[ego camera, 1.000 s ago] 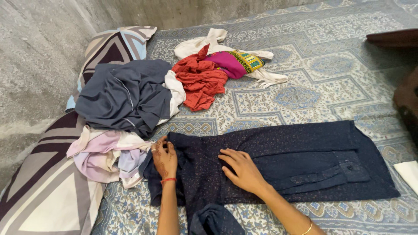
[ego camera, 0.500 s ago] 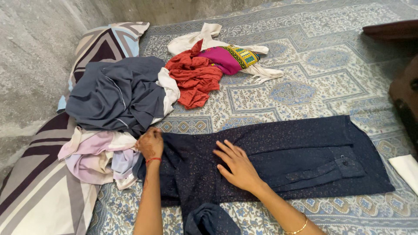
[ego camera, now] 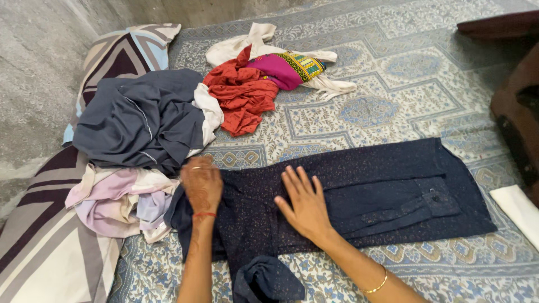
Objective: The person buttons a blue patterned shirt on a bed, folds the sleeves and sides inward, and continues folding it into a rectangle.
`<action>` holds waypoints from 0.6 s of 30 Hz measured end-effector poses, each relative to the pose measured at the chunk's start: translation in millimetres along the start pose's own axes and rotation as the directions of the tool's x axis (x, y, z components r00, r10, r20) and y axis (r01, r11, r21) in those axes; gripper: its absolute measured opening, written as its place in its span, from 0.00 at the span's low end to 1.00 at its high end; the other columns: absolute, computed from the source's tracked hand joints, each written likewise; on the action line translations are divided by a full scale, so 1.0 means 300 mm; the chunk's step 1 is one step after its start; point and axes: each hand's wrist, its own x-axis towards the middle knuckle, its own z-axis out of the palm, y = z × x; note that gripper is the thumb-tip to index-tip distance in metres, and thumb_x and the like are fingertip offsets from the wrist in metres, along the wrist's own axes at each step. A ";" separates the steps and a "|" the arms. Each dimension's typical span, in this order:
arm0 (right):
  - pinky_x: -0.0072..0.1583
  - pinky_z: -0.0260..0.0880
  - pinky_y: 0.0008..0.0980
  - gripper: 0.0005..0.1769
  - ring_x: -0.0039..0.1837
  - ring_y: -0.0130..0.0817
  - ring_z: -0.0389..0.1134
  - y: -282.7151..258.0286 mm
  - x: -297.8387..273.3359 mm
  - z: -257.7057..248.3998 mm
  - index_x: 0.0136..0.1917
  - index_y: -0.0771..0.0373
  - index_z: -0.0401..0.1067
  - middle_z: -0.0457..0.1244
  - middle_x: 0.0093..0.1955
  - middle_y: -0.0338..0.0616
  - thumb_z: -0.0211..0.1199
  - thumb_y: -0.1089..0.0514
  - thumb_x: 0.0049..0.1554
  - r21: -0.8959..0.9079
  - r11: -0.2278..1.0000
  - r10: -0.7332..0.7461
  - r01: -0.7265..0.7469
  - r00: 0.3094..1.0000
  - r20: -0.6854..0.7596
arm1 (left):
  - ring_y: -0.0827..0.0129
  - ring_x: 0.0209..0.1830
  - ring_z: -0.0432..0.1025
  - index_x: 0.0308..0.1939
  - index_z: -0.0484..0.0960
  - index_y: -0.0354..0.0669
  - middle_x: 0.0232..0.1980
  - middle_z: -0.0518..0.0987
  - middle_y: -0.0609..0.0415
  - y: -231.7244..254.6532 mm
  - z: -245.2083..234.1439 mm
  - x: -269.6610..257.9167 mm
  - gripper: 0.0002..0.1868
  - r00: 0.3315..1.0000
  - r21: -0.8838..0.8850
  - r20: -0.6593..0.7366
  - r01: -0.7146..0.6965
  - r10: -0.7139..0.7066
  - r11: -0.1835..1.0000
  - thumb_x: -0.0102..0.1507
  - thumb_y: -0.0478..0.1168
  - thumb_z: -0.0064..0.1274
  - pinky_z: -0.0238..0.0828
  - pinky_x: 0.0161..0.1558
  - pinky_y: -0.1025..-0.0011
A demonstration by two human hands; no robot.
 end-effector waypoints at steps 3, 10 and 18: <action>0.76 0.37 0.58 0.39 0.84 0.50 0.42 0.029 -0.001 0.024 0.78 0.62 0.57 0.47 0.83 0.48 0.49 0.36 0.63 -0.112 0.986 0.118 -0.121 0.993 -0.030 | 0.50 0.77 0.61 0.67 0.75 0.49 0.68 0.75 0.51 0.136 -0.031 -0.050 0.22 0.968 -0.229 0.213 -0.082 0.132 0.970 0.72 0.50 0.45 0.49 0.77 0.49; 0.74 0.37 0.60 0.41 0.81 0.55 0.42 0.066 -0.018 0.030 0.77 0.61 0.56 0.47 0.81 0.52 0.49 0.33 0.62 -0.142 0.982 0.133 -0.122 0.989 0.068 | 0.54 0.83 0.40 0.77 0.62 0.64 0.81 0.56 0.65 0.233 -0.054 -0.133 0.33 0.837 -0.134 0.527 -0.089 0.147 0.987 0.69 0.65 0.35 0.28 0.77 0.47; 0.72 0.57 0.48 0.23 0.76 0.50 0.58 0.211 -0.012 -0.074 0.63 0.60 0.75 0.63 0.72 0.48 0.62 0.56 0.54 0.168 0.985 0.011 -0.028 0.995 0.101 | 0.51 0.82 0.43 0.76 0.64 0.61 0.80 0.58 0.63 0.204 -0.019 -0.157 0.34 0.866 -0.167 0.467 -0.109 0.176 0.980 0.68 0.65 0.38 0.31 0.77 0.48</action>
